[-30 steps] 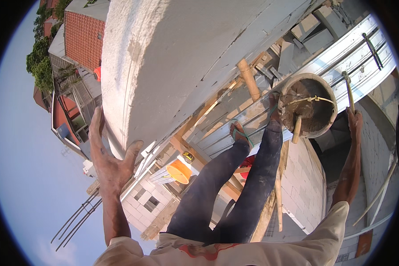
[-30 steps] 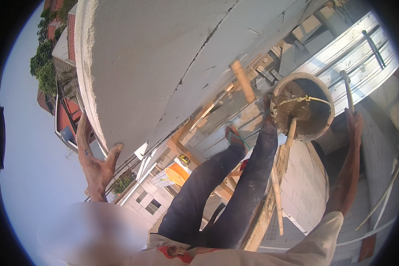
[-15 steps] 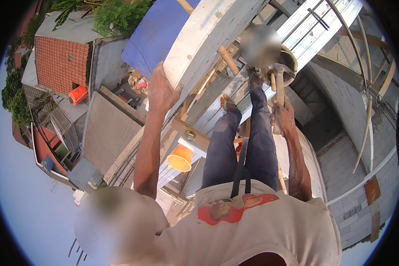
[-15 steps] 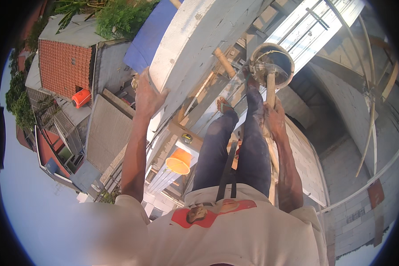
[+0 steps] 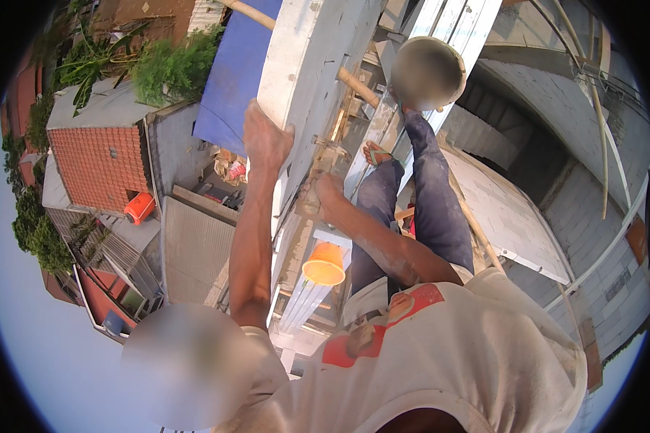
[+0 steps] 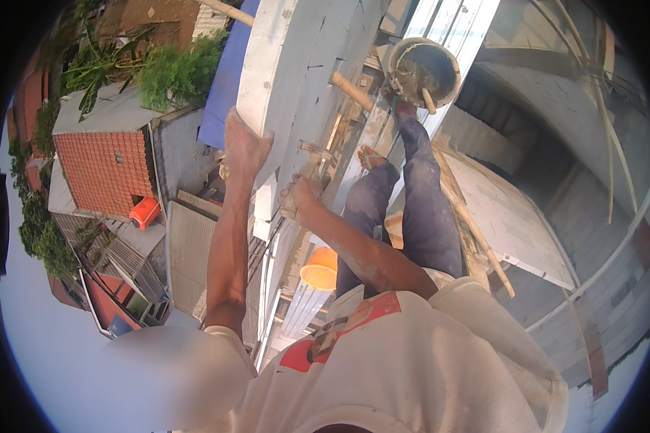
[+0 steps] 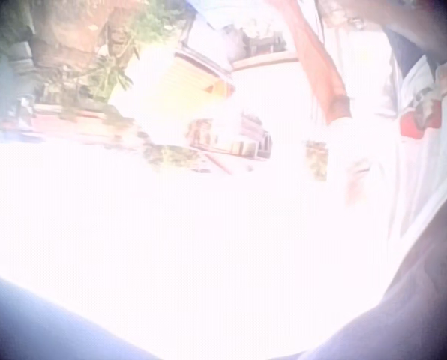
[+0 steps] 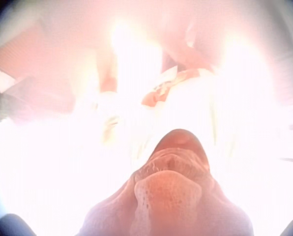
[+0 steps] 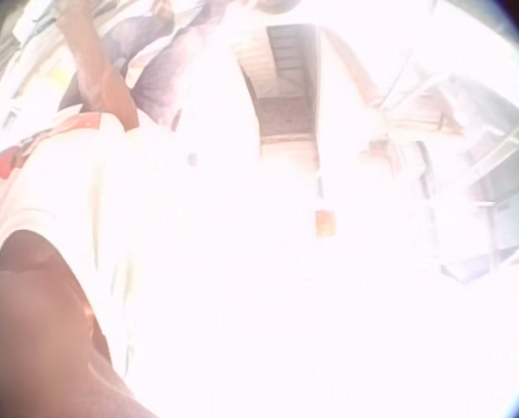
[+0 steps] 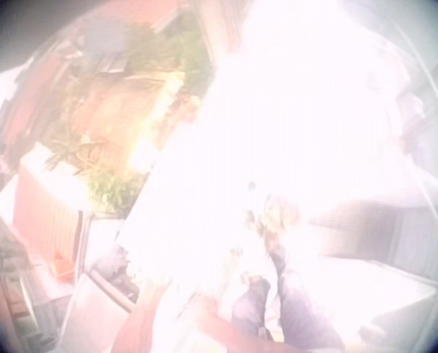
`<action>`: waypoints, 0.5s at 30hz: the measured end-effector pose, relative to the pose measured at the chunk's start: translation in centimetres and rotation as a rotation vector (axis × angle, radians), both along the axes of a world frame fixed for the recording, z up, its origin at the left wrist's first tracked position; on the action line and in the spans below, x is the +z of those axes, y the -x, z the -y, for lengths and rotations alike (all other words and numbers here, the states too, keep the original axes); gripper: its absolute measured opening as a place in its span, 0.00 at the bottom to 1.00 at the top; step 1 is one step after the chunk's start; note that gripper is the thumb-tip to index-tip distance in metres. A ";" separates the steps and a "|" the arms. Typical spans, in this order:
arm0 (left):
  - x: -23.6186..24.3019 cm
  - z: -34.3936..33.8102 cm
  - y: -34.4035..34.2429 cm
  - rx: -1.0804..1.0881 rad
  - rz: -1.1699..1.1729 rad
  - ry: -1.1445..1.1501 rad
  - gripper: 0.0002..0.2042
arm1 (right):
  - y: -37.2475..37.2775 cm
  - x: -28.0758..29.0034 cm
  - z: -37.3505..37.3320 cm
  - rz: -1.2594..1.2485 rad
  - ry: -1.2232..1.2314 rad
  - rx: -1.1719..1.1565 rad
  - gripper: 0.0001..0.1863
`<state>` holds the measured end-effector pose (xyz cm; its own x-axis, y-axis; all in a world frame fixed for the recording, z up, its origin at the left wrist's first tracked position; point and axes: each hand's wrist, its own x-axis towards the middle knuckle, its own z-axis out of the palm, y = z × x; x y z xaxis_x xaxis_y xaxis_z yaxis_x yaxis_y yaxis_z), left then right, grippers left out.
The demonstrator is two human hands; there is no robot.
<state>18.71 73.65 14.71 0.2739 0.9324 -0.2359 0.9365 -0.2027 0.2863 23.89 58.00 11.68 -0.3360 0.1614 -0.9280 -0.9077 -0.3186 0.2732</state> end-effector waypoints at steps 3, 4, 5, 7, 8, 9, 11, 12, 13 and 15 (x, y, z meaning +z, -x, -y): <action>0.2 0.0 -0.3 0.017 -0.028 -0.009 0.43 | 0.1 -0.4 0.1 -0.052 -0.068 -0.029 0.02; 0.2 0.0 -0.5 0.029 -0.035 0.003 0.44 | 0.3 -0.4 0.1 -0.025 -0.050 -0.034 0.03; 0.3 0.1 -0.5 0.045 -0.041 0.015 0.44 | 0.5 0.1 -0.2 0.003 -0.031 -0.034 0.03; 0.0 0.2 0.0 0.056 -0.053 0.013 0.45 | 0.9 0.9 -0.9 0.030 -0.011 -0.032 0.03; -0.4 0.4 0.4 0.051 -0.058 -0.001 0.45 | 1.2 1.2 -1.3 0.029 -0.010 -0.028 0.03; -0.7 0.5 0.7 0.046 -0.063 -0.015 0.45 | 1.3 1.4 -1.5 0.029 -0.008 -0.024 0.03; -0.1 0.2 0.1 0.048 -0.073 -0.011 0.45 | 0.8 1.0 -1.1 0.002 -0.037 -0.017 0.03; -0.1 0.1 0.0 0.047 -0.080 -0.012 0.45 | 0.7 0.8 -1.0 -0.013 -0.053 -0.016 0.03; -0.1 0.1 -0.1 0.041 -0.071 -0.011 0.45 | 0.9 0.8 -1.1 0.008 -0.032 -0.026 0.03; -0.3 0.1 0.1 0.034 -0.055 -0.004 0.45 | 1.2 1.5 -1.6 0.048 0.017 -0.043 0.03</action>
